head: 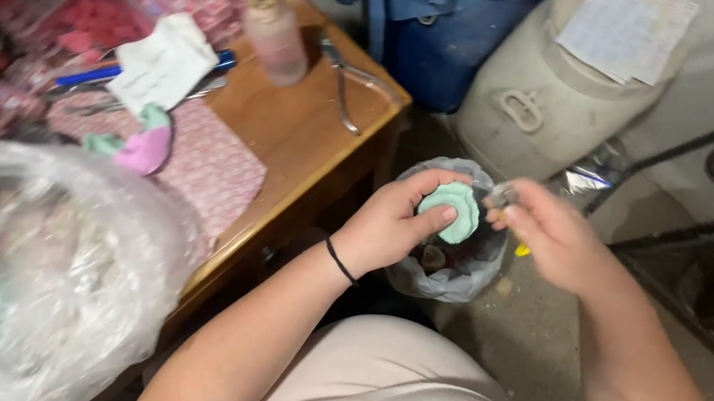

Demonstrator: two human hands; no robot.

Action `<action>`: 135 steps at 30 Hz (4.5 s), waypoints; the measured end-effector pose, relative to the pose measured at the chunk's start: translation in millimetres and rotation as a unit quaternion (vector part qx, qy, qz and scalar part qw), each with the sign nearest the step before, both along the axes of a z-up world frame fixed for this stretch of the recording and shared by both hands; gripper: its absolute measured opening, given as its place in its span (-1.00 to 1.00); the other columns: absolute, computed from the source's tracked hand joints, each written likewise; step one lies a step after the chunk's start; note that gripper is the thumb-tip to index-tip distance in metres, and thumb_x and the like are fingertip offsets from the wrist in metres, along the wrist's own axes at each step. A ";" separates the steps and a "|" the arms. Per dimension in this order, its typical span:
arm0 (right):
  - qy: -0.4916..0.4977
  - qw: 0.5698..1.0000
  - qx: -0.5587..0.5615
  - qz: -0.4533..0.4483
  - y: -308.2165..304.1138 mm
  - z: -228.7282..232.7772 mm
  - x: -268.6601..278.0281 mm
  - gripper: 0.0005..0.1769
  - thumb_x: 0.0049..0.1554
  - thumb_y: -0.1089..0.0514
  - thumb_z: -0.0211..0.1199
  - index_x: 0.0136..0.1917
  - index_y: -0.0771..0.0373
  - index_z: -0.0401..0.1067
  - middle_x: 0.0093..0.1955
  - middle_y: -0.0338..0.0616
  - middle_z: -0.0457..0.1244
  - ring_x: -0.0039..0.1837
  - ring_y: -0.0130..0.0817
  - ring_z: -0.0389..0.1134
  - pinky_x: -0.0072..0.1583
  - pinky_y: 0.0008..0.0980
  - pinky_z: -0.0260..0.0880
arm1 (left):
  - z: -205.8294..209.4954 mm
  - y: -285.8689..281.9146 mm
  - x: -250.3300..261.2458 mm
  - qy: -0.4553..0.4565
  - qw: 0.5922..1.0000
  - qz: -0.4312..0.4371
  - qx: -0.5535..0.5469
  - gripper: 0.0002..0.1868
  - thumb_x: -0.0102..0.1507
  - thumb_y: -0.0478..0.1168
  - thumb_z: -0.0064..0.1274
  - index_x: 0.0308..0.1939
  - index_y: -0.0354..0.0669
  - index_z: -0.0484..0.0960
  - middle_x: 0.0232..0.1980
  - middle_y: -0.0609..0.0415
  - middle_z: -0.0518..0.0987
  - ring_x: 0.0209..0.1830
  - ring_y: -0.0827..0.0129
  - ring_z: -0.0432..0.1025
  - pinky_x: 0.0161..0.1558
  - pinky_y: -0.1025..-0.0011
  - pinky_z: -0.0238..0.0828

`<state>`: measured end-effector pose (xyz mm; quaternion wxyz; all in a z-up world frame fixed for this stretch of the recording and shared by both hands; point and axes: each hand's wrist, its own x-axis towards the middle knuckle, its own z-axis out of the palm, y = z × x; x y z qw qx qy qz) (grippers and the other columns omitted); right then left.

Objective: Refining and trimming a green dental mold using a hand tool over a waste bin at a laboratory bench.

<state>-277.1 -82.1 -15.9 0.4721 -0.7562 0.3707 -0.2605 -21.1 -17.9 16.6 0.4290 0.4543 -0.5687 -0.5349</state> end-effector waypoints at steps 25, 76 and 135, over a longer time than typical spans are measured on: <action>0.007 0.983 -0.179 -0.040 -5.1 -70.7 13.8 -0.02 -0.32 -0.79 0.39 -0.17 0.12 0.37 -0.50 -0.17 0.12 -0.39 -0.19 0.29 -0.27 -0.35 0.31 | -66.7 -25.6 -17.7 0.191 0.975 -0.110 -0.037 -0.69 0.45 -0.23 0.02 0.22 -0.32 0.51 -0.12 0.13 0.55 -0.09 0.58 0.40 -0.01 0.51 0.39; -0.024 0.976 -0.198 -0.081 12.4 -77.4 50.0 -0.10 -0.09 -0.72 0.30 -0.24 0.19 0.24 -0.46 -0.09 0.07 -0.34 -0.07 0.28 -0.23 -0.30 0.32 | -63.1 -8.2 -22.9 0.231 0.971 0.061 0.016 -0.67 0.45 -0.21 -0.02 0.22 -0.32 0.59 -0.44 0.14 0.49 -0.51 0.64 0.35 -0.48 0.70 0.31; 0.167 0.913 -0.371 0.008 23.6 10.6 40.9 -0.46 0.34 -0.28 -0.05 -0.04 0.19 0.46 -0.28 -0.13 0.26 -0.20 -0.09 0.42 -0.19 -0.21 0.48 | -20.4 16.4 3.7 -0.069 0.963 0.164 -0.203 -0.73 0.30 -0.43 0.15 0.08 -0.21 0.66 0.01 -0.11 0.69 0.13 -0.09 0.56 0.19 -0.02 0.52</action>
